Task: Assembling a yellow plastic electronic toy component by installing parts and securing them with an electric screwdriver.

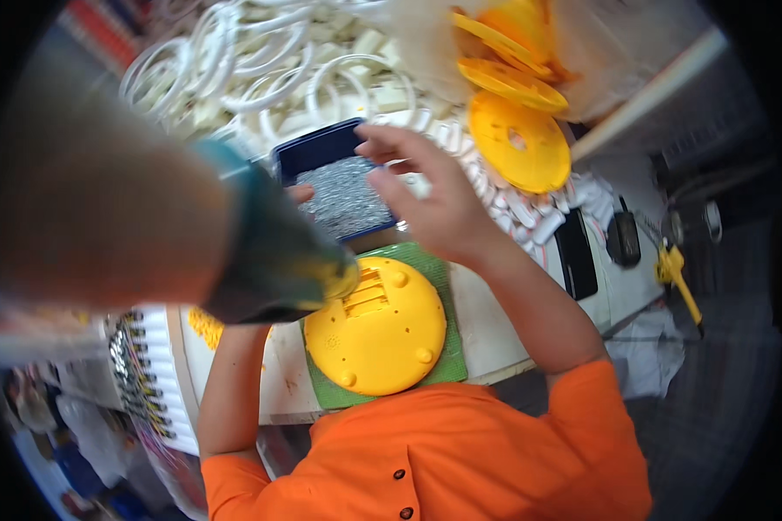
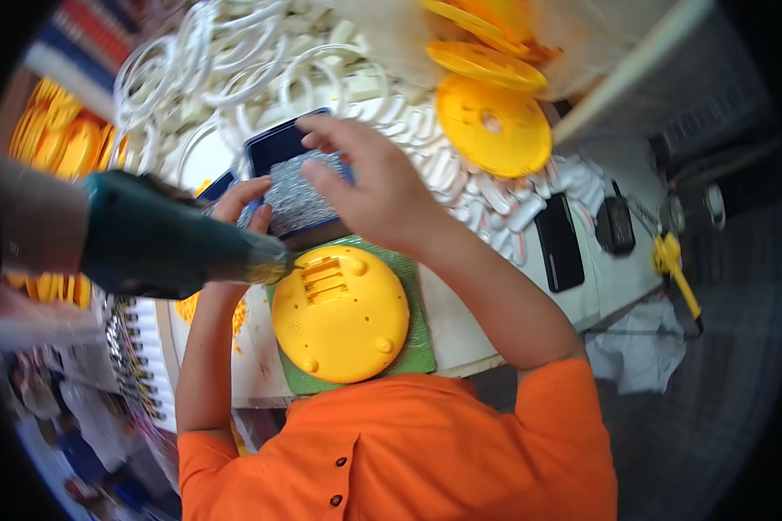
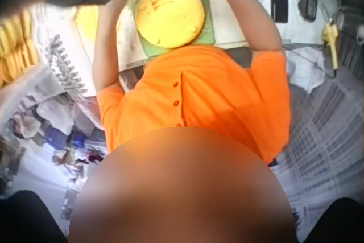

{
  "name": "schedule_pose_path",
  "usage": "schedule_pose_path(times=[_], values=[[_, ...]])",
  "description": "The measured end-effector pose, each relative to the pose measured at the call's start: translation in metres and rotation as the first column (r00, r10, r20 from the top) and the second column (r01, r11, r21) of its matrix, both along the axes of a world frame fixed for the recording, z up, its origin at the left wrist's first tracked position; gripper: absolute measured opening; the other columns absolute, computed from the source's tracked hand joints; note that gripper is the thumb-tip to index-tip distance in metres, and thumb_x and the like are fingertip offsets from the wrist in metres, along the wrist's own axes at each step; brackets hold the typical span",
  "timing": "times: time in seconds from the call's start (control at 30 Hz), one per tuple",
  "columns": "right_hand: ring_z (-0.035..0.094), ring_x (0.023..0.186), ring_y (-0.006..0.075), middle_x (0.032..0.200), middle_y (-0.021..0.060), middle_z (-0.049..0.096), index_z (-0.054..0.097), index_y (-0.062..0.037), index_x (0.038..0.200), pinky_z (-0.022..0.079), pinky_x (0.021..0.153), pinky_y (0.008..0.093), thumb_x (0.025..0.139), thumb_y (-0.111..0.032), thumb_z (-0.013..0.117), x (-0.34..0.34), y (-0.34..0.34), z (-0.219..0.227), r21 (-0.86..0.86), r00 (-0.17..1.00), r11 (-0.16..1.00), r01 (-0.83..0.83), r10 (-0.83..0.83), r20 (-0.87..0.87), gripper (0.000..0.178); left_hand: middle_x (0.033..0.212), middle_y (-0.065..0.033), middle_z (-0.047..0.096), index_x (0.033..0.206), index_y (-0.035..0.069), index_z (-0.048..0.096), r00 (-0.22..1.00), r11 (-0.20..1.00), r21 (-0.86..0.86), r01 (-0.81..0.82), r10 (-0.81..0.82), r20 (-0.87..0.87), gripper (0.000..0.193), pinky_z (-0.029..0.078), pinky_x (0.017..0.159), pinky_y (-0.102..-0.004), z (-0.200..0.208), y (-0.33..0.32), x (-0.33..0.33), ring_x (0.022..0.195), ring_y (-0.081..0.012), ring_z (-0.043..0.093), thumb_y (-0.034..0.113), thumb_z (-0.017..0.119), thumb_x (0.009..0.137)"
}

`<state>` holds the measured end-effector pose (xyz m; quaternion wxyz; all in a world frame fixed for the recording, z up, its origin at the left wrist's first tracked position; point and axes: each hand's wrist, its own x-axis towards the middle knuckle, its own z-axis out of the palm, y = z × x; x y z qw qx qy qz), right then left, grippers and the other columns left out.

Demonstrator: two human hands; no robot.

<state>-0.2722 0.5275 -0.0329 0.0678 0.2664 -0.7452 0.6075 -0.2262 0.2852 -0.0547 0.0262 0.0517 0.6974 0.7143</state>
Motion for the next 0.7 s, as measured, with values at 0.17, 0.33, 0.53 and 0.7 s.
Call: schedule_pose_path(times=[0.17,0.33,0.53,0.7], values=[[0.057,0.121,0.0236,0.127,0.0141,0.059,0.040,0.0008,0.151,0.043,0.107,0.0380,0.097,-0.061,0.057,0.020,-0.008,0.054,-0.269,0.876,0.853,-0.447,0.478,0.062,0.084,0.118,-0.0100,0.066,0.122,0.001,0.062,0.988,0.776,-0.622,-0.103,0.005,-0.157,0.028,0.047,0.099,-0.0322,-0.015,-0.027,0.032,0.113,-0.0198,0.062,0.003,0.062,0.094],[0.056,0.123,0.0224,0.129,0.0150,0.058,0.039,0.0014,0.152,0.042,0.107,0.0380,0.090,-0.069,0.063,0.032,-0.039,0.070,-0.312,0.794,0.777,-0.546,0.599,0.103,0.096,0.101,-0.0206,0.071,0.106,0.000,0.070,0.990,0.850,-0.517,-0.100,0.032,-0.138,0.019,0.054,0.084,-0.0384,-0.009,-0.018,0.035,0.100,-0.0280,0.071,0.009,0.065,0.091],[0.055,0.113,0.0140,0.119,0.0092,0.058,0.041,0.0000,0.146,0.047,0.095,0.0323,0.084,-0.040,0.085,0.064,-0.080,0.073,-0.496,0.665,0.647,-0.579,0.726,0.171,0.086,0.111,-0.0185,0.070,0.115,0.003,0.068,0.987,0.828,-0.549,-0.115,0.034,-0.155,0.025,0.053,0.091,-0.0396,-0.001,-0.002,0.050,0.109,-0.0320,0.067,0.010,0.064,0.092],[0.053,0.124,0.0164,0.130,0.0060,0.055,0.042,-0.0019,0.142,0.042,0.106,0.0360,0.088,-0.016,0.080,0.078,-0.089,0.074,-0.322,0.753,0.784,-0.531,0.610,0.245,0.067,0.115,-0.0165,0.068,0.119,0.004,0.066,0.976,0.845,-0.516,-0.142,0.031,-0.217,0.028,0.052,0.094,-0.0400,-0.015,0.010,0.052,0.112,-0.0334,0.065,0.013,0.065,0.092]])
